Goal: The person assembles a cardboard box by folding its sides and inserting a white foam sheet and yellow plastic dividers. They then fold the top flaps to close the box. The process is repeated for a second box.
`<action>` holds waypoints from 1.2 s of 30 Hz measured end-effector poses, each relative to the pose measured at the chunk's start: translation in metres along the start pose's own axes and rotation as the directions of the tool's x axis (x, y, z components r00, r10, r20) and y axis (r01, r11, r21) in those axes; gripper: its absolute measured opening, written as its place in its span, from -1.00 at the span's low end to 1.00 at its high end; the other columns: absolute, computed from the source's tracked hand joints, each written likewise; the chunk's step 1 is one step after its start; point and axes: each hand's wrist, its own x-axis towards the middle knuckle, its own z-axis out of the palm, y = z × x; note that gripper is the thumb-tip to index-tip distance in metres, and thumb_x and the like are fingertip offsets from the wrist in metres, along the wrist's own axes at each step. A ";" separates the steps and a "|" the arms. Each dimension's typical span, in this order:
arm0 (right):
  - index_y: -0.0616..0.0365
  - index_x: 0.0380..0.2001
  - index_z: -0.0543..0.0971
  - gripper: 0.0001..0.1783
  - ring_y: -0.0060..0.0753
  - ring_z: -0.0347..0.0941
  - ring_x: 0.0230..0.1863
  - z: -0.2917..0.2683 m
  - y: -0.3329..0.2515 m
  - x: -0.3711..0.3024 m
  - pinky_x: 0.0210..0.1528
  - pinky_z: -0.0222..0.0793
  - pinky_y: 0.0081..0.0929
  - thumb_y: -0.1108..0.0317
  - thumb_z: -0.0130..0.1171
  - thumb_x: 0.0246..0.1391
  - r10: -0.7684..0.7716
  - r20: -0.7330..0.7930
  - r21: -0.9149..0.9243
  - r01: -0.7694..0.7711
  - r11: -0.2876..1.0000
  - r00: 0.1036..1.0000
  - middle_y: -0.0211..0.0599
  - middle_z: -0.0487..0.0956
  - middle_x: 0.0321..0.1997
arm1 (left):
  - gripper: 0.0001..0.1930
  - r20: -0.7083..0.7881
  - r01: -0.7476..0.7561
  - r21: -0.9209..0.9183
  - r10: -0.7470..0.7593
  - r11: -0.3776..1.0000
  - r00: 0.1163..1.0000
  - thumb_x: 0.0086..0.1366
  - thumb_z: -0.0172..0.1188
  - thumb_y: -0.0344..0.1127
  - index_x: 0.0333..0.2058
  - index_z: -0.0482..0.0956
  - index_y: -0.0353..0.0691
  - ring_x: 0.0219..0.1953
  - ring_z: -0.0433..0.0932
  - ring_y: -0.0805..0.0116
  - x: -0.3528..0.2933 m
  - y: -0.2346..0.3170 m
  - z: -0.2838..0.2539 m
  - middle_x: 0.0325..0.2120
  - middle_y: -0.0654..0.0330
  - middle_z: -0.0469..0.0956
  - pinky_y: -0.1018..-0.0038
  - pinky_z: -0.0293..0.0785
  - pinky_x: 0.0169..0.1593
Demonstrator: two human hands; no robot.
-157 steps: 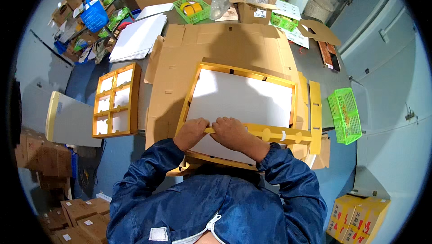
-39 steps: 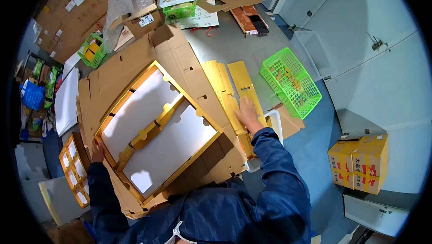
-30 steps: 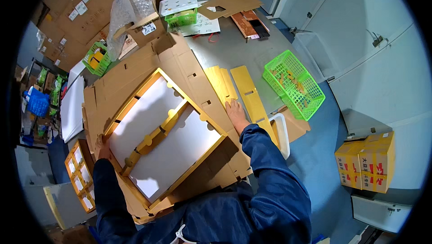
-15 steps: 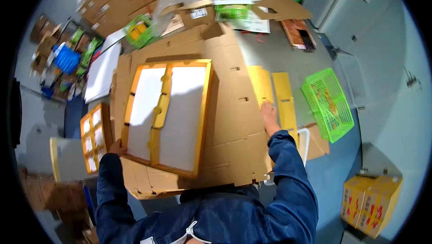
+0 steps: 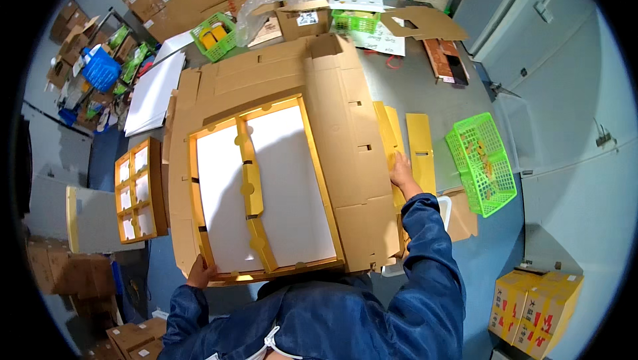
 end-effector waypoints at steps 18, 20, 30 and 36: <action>0.26 0.19 0.20 -0.14 0.22 0.08 0.29 -0.178 -0.225 -0.093 0.32 0.05 -0.11 0.49 0.19 -0.34 -0.535 -0.072 0.012 0.537 0.843 0.842 0.13 0.16 0.28 | -0.49 -0.057 -0.313 -0.871 0.554 0.379 0.830 0.37 -0.01 -0.12 0.20 0.19 -0.21 0.00 0.48 0.12 0.043 0.237 0.030 0.05 0.03 0.38 0.26 0.39 0.10; 0.30 0.19 0.19 -0.13 0.23 0.09 0.29 -0.182 -0.263 -0.124 0.32 0.05 -0.07 0.50 0.18 -0.34 -0.633 0.060 -0.050 0.636 0.770 0.772 0.14 0.17 0.28 | -0.51 0.086 -0.126 -0.941 0.581 0.315 0.810 0.40 -0.06 -0.11 0.20 0.20 -0.23 0.03 0.47 0.15 0.040 0.276 0.034 0.07 0.04 0.38 0.24 0.38 0.13; 0.33 0.14 0.21 0.03 0.09 0.30 0.08 -0.138 -0.357 -0.136 0.12 0.25 -0.16 0.16 0.50 -0.41 -0.461 0.049 0.015 0.461 0.887 0.886 0.08 0.35 0.07 | -0.69 0.027 -0.085 -0.978 0.523 0.189 0.852 0.44 -0.10 -0.21 0.02 0.42 -0.26 -0.14 0.59 0.29 0.031 0.252 0.081 -0.12 0.14 0.55 0.31 0.54 -0.01; 0.25 0.01 0.31 -0.24 0.04 0.42 -0.21 -0.107 -0.350 -0.136 -0.16 0.37 -0.17 0.25 0.42 -0.29 -0.546 0.010 0.071 0.544 0.836 0.838 -0.03 0.46 -0.26 | -0.68 0.053 -0.085 -0.978 0.621 0.191 0.782 0.43 -0.06 -0.23 0.10 0.37 -0.16 0.09 0.40 0.35 0.038 0.229 0.076 0.03 0.25 0.46 0.32 0.25 0.23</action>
